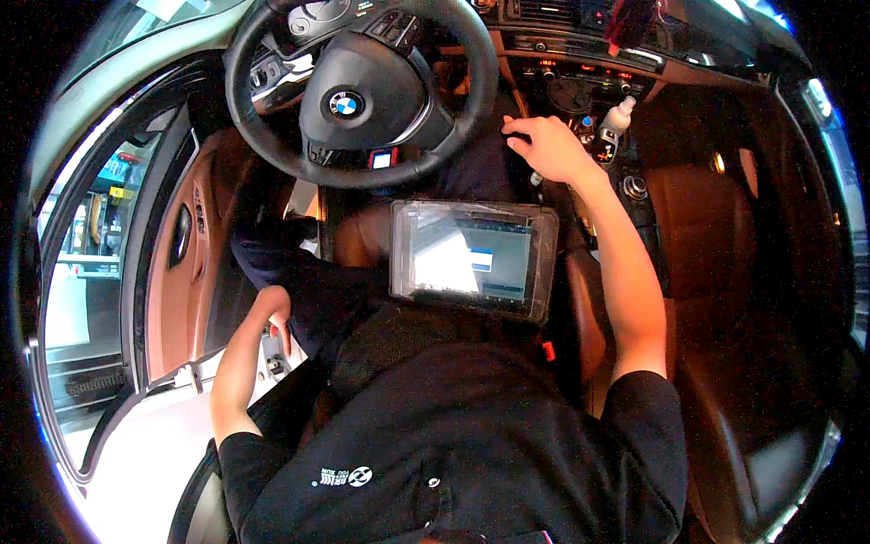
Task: Use a diagnostic tablet to scan the vehicle's computer systems.
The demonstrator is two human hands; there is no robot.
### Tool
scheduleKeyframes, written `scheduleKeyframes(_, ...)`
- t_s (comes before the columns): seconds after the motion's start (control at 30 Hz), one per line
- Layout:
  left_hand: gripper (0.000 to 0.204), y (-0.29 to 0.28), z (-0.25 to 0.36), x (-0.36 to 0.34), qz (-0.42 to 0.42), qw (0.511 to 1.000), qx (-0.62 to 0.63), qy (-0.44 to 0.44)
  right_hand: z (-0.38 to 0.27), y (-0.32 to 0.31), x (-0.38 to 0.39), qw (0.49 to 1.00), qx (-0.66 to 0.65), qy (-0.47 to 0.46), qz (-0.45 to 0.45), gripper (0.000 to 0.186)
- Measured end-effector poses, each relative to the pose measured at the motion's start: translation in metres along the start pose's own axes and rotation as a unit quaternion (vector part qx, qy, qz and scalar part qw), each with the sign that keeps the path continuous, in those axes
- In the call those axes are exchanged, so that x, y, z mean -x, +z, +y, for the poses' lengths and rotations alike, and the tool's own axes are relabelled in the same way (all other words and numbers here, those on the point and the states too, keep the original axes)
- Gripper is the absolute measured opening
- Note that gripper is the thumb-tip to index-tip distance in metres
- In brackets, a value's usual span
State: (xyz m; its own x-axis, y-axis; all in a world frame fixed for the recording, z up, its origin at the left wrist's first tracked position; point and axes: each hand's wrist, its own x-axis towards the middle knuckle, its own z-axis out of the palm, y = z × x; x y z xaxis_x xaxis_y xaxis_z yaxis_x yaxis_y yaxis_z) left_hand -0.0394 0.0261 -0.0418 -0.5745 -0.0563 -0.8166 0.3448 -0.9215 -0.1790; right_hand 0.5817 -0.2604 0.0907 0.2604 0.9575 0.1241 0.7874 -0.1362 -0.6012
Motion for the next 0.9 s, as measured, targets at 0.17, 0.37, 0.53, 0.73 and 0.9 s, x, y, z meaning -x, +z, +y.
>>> scheduleKeyframes(0.17, 0.047, -0.005, 0.005, 0.014, 0.042, 0.999, -0.009, -0.002, -0.002, -0.003, 0.003, 1.000, 0.005, 0.008, 0.005, 0.031)
scheduleKeyframes(0.37, 0.038, -0.003, -0.006, -0.010, 0.021, 0.999, 0.017, 0.030, -0.005, -0.002, 0.003, 1.000, 0.004, -0.010, 0.018, 0.029)
scheduleKeyframes(0.53, 0.037, -0.003, -0.007, -0.017, -0.030, 0.998, -0.023, 0.042, -0.003, -0.002, 0.003, 1.000, -0.002, 0.012, 0.009, 0.030)
scheduleKeyframes(0.73, 0.049, -0.010, -0.008, -0.017, -0.074, 0.993, -0.067, 0.056, -0.009, -0.004, 0.003, 1.000, 0.003, 0.018, 0.007, 0.030)
scheduleKeyframes(0.9, 0.048, -0.012, -0.016, -0.026, -0.074, 0.991, -0.083, 0.078, -0.005, -0.003, 0.003, 1.000, 0.002, 0.011, 0.008, 0.031)
